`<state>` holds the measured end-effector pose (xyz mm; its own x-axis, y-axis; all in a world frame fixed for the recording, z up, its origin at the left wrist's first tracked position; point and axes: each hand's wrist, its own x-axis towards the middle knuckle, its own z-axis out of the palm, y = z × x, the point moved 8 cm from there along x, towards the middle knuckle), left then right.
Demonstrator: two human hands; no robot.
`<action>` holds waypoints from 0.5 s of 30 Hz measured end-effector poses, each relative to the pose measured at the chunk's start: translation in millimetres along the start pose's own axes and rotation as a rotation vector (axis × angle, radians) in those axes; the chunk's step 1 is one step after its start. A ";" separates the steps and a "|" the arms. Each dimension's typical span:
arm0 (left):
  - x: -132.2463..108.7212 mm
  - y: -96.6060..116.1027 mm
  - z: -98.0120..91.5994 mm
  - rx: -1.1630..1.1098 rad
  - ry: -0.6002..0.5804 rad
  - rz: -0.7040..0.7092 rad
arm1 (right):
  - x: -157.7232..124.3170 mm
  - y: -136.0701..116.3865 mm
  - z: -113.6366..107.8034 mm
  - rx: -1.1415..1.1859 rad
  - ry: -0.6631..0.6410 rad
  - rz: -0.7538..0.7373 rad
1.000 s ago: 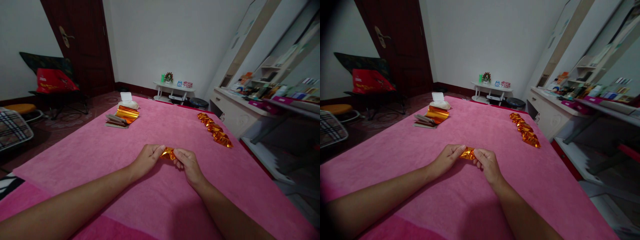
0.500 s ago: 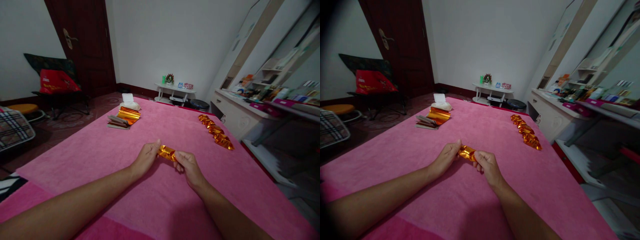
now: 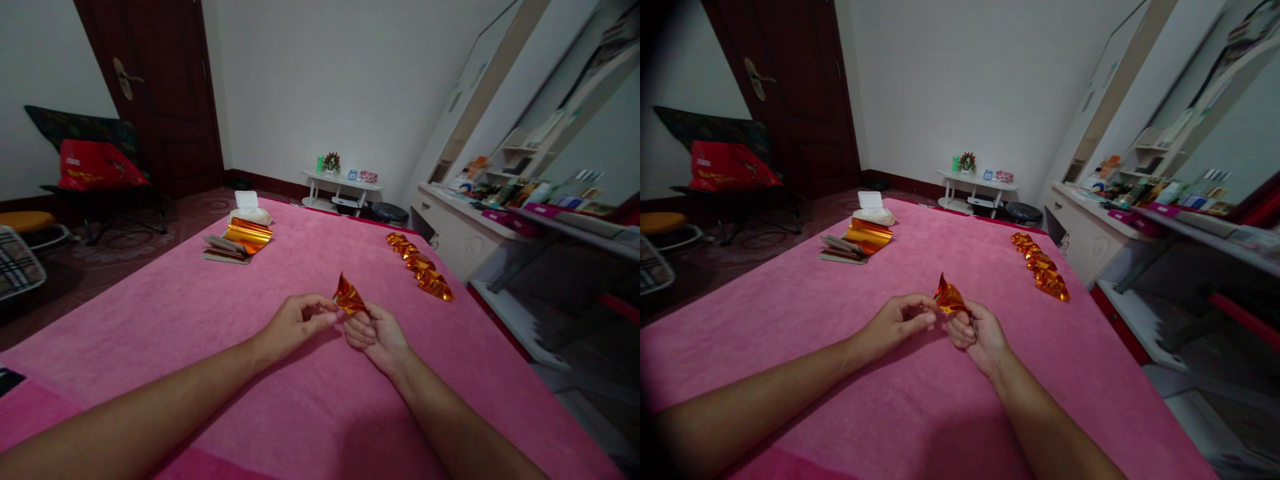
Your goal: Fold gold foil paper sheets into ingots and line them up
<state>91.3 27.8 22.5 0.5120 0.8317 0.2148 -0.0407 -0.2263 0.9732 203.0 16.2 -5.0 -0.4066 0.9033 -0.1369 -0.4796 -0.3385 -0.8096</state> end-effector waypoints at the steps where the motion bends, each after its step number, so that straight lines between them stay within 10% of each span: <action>1: -0.3 -0.6 1.6 0.002 -0.012 0.000 | 0.1 1.1 0.6 -0.023 0.009 -0.004; 15: 1.5 -3.3 -5.0 -0.069 0.054 -0.017 | -3.5 -5.0 -1.3 -0.535 0.254 -0.222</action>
<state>87.9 32.4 20.0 0.4666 0.8614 0.2009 -0.0929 -0.1781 0.9796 207.8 15.0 -1.2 -0.1130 0.9935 -0.0111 -0.0489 -0.0167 -0.9987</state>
